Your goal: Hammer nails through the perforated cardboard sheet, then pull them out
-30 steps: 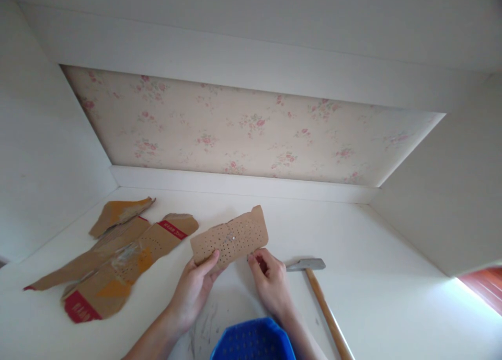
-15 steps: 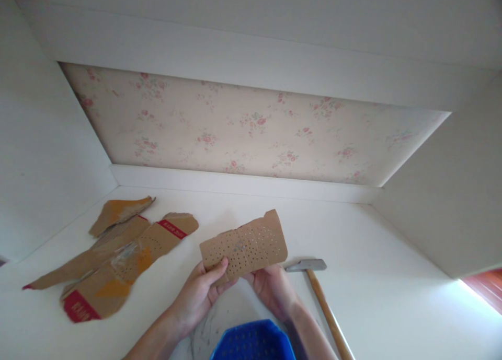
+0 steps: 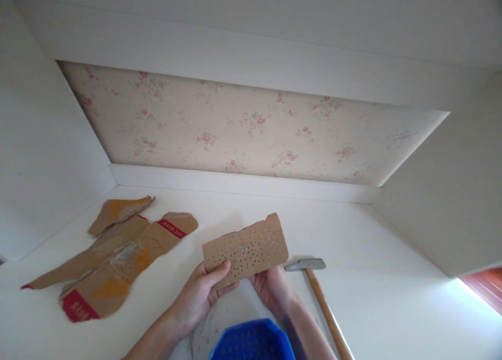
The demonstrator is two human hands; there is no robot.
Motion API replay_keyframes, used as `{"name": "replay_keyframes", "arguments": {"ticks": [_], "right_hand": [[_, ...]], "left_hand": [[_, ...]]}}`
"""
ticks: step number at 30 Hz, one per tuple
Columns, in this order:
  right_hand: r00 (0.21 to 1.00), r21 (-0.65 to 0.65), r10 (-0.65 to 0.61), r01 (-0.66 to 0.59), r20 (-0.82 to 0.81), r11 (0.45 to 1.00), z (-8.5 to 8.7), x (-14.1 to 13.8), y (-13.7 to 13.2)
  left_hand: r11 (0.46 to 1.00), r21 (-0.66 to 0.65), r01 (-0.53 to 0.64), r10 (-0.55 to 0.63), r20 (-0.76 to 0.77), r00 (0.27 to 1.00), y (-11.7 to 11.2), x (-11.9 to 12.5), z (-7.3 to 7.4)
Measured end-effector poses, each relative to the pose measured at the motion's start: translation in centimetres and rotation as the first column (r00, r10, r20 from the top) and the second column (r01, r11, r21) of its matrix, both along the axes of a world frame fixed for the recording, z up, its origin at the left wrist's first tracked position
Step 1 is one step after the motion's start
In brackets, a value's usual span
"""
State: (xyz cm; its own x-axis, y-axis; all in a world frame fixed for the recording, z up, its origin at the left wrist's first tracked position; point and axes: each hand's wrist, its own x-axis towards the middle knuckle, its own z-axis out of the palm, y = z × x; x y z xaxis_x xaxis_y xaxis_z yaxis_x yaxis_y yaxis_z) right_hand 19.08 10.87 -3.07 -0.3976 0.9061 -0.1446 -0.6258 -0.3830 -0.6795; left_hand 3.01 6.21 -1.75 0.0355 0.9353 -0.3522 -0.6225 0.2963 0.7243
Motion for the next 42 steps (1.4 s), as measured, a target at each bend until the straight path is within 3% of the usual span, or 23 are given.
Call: {"name": "replay_keyframes", "arguments": {"ticks": [9,14,19,28,35,42], "right_hand": [[0.997,0.033,0.081,-0.081,-0.004,0.996,0.0,0.2,0.0],[0.999,0.016,0.007,-0.008,0.038,1.000,0.1,-0.3,-0.2],[0.979,0.130,-0.033,0.007,0.201,0.992,0.2,-0.7,-0.5],[0.922,0.259,-0.126,0.029,0.365,0.966,-1.7,-0.1,-0.3],[0.874,0.304,-0.146,-0.002,0.463,0.953,-1.4,0.6,-0.4],[0.849,0.310,-0.174,0.013,0.499,0.951,-3.0,1.0,-0.3]], "left_hand": [[1.000,0.011,0.011,-0.011,0.001,1.000,-0.1,0.1,-0.1],[0.999,0.010,0.038,-0.037,-0.036,0.999,-0.2,0.1,0.2],[1.000,0.018,0.002,0.000,-0.111,0.994,-0.1,0.1,0.2],[0.999,0.038,-0.021,0.028,-0.210,0.977,-0.1,-0.1,-0.1],[0.999,0.051,-0.016,0.028,-0.247,0.969,-0.2,0.0,-0.2],[0.997,0.050,-0.054,0.065,-0.272,0.960,-0.3,0.1,0.0]]}}
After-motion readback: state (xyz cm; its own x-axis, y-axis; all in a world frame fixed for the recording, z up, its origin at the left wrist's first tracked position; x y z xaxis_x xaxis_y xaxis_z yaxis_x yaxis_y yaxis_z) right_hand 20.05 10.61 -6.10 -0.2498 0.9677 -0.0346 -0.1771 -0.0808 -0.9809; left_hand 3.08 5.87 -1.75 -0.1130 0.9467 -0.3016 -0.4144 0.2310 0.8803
